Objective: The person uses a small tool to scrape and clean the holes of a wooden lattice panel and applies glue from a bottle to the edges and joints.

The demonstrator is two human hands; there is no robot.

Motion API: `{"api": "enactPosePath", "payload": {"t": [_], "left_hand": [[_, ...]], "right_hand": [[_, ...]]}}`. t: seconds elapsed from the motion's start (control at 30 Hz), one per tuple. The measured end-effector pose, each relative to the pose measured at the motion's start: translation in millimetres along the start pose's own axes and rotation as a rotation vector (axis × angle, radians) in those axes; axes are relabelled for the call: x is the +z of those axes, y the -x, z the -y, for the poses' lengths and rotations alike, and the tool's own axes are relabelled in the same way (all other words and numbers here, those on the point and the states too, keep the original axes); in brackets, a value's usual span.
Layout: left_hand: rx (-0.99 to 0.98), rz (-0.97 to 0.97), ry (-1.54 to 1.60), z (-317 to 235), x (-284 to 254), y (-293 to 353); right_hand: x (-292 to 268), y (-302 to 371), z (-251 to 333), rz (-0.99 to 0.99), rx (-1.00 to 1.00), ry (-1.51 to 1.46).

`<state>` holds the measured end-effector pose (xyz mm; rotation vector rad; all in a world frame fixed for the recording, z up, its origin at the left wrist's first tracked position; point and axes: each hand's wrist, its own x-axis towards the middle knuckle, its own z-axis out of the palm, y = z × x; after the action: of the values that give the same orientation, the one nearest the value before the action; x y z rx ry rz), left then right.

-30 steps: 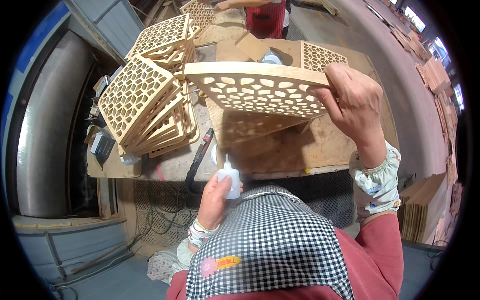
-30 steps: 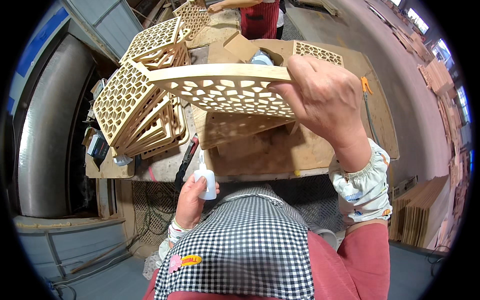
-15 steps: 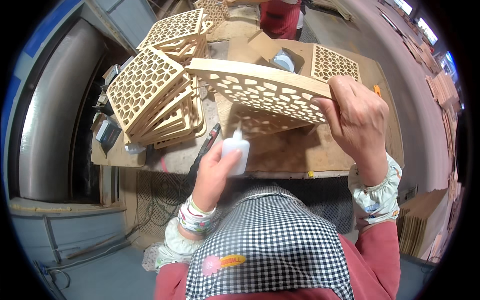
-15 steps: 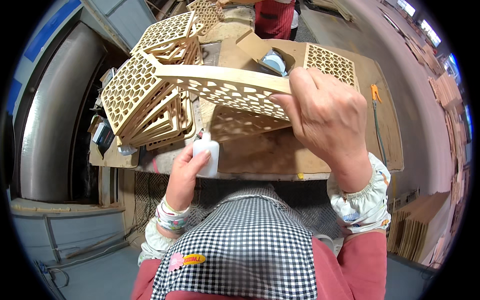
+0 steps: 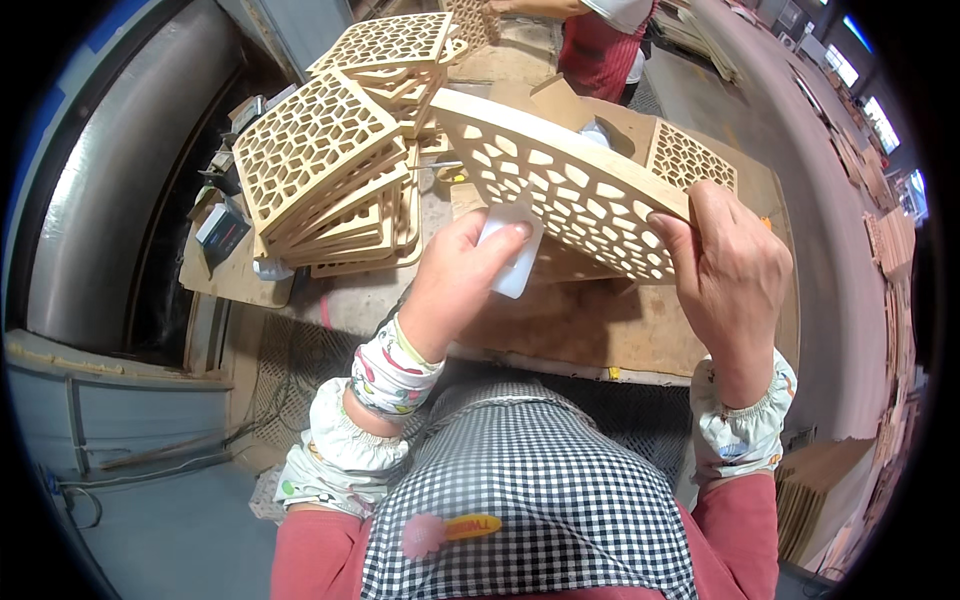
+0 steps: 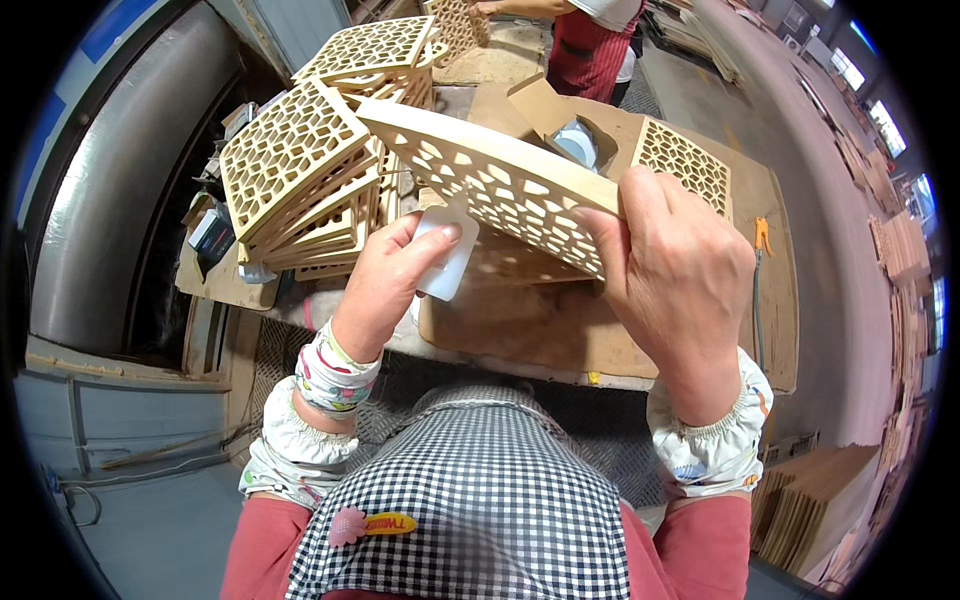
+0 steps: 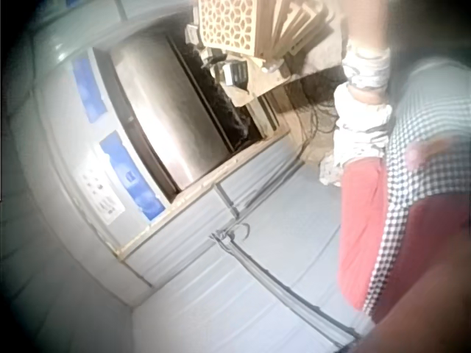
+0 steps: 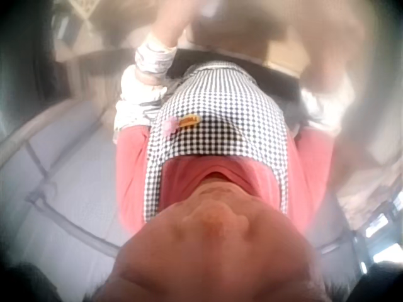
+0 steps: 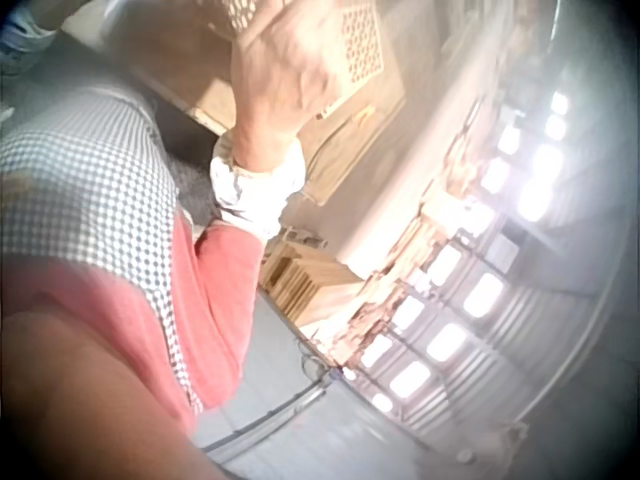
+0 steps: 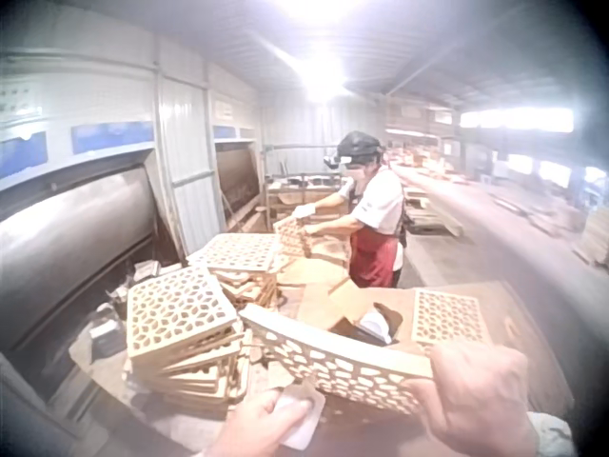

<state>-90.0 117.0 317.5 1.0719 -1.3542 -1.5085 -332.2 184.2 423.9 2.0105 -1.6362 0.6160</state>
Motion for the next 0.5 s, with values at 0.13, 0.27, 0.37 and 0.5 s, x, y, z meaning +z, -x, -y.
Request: {"api": "enactPosePath", "payload": {"t": [0.13, 0.27, 0.37, 0.5], "left_hand": [[0.009, -0.016, -0.036, -1, 1, -3], [0.0, -0.039, -0.022, -9, 5, -3], [-0.005, -0.036, 0.016, -11, 6, -5], [-0.007, -0.035, -0.011, -11, 8, -6]], "right_hand": [[2, -3, 2, 0.013, 0.011, -0.006], [2, -3, 2, -0.001, 0.016, -0.006], [3, -5, 2, 0.012, 0.02, -0.006], [3, -6, 2, 0.006, 0.014, 0.004]]}}
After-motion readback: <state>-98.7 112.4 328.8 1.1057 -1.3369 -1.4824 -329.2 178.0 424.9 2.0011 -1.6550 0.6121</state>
